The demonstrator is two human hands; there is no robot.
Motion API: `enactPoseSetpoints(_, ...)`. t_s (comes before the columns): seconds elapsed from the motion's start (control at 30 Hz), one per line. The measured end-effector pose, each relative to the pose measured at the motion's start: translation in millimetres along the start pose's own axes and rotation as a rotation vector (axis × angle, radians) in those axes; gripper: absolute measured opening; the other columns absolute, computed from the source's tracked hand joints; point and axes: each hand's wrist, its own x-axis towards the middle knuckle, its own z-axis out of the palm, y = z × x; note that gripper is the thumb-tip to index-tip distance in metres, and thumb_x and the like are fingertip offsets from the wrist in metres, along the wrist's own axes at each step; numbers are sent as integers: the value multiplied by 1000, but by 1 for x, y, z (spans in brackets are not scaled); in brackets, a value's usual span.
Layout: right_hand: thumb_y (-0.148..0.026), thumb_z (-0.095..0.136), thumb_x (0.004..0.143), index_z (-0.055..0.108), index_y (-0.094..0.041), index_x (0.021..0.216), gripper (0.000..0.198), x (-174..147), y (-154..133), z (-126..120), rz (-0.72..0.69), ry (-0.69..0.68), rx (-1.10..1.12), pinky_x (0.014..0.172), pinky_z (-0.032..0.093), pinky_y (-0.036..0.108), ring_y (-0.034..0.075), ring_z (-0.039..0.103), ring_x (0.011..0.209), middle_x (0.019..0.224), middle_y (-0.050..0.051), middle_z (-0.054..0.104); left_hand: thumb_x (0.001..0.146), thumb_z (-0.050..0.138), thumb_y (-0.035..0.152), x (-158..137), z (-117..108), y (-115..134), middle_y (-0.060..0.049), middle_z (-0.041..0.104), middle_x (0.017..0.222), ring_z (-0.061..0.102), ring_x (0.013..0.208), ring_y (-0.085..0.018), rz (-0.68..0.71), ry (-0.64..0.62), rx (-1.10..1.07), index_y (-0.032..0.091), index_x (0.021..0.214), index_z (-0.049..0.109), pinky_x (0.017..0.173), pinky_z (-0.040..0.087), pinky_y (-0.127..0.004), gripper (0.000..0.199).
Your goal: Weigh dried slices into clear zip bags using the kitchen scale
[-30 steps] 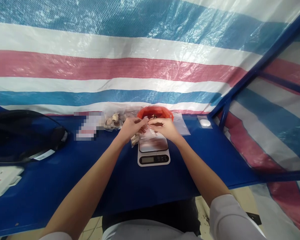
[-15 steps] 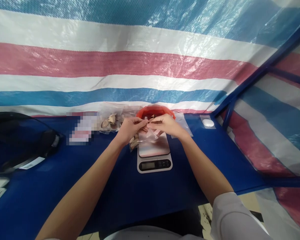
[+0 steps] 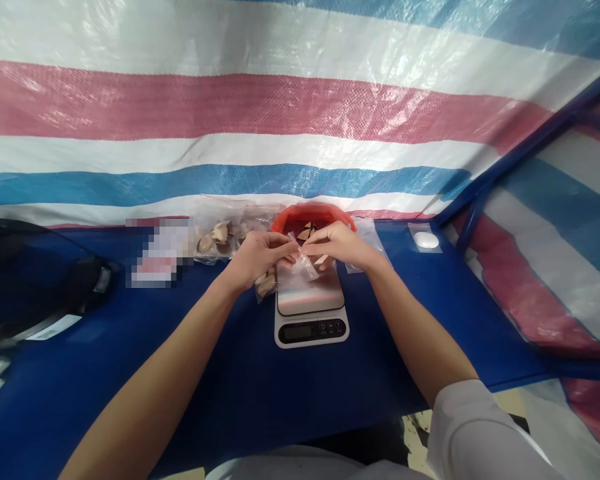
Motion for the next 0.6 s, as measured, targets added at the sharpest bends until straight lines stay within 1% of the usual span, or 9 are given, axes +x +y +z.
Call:
enactPoseSetpoints(0.1,-30,79,75,80,-16,80,15,2,2,0,38,-12,43,58,61,22,11,65,62,75,2,72,74,77,49,-1,0,2,-5,73,69,66,63,-16,27,-31,21,16,73,75,62,56,-26,34)
enactPoseSetpoints(0.2,-29,80,74,80,-15,80,15,4,4,0,57,-13,77,54,60,22,12,65,61,74,3,71,76,76,51,-2,-2,4,-5,72,70,65,63,-15,38,-41,41,16,74,75,61,55,-25,35)
enactPoseSetpoints(0.3,-32,81,75,80,-15,81,18,4,6,0,69,-6,96,52,60,21,15,69,66,74,4,71,77,75,53,-3,-4,4,-5,72,71,65,62,-15,48,-60,56,16,74,75,60,54,-25,36)
enactPoseSetpoints(0.37,-35,81,75,80,-16,82,20,3,5,-1,55,-25,90,52,59,21,16,70,68,76,4,71,78,74,54,-3,-4,4,-5,72,71,64,62,-15,60,-76,74,17,75,75,60,54,-26,37)
enactPoseSetpoints(0.47,-37,82,75,79,-16,80,22,2,3,0,42,-55,64,52,60,23,14,68,65,76,3,71,79,73,55,-3,-4,5,-5,72,71,64,63,-16,77,-86,102,17,75,75,60,54,-26,38)
enactPoseSetpoints(0.6,-37,85,71,79,-16,79,24,3,4,-1,49,-56,77,55,60,24,13,67,60,74,2,71,79,72,55,-3,-3,6,-5,72,71,63,61,-15,76,-87,124,17,76,75,60,53,-26,39)
